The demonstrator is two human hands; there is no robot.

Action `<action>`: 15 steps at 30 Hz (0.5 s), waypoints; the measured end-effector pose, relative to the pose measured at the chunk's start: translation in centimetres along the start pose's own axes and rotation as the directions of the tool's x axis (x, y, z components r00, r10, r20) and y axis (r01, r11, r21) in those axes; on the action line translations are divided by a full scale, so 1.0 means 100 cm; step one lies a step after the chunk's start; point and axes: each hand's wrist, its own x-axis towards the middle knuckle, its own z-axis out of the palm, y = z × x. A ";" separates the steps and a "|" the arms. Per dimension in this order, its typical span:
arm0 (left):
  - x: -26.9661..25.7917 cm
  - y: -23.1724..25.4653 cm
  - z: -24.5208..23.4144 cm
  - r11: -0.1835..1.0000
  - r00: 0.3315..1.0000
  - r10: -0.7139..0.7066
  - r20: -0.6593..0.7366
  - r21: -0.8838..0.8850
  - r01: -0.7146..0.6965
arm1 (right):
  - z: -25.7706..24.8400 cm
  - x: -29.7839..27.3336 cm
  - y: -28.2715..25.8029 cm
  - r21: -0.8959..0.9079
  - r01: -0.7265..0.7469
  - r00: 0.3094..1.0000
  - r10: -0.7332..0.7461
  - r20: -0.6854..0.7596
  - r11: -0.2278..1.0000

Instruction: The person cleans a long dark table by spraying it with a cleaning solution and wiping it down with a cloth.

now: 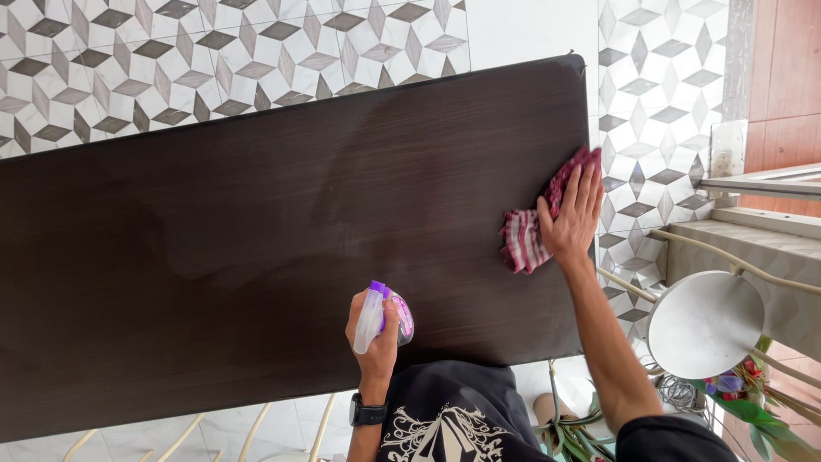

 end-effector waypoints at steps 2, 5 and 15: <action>-0.003 -0.003 -0.002 1.000 1.000 0.004 -0.007 0.016 -0.004 | 0.003 0.037 0.007 0.029 -0.002 0.999 0.001 0.032 1.000; -0.012 -0.010 -0.012 0.999 0.997 0.040 -0.073 0.039 -0.037 | 0.016 0.105 0.008 0.079 0.007 0.999 -0.010 0.047 0.997; -0.069 -0.037 -0.026 0.966 0.924 -0.257 -0.283 -0.097 0.239 | 0.065 0.211 -0.086 0.068 0.263 0.958 -0.269 0.103 0.962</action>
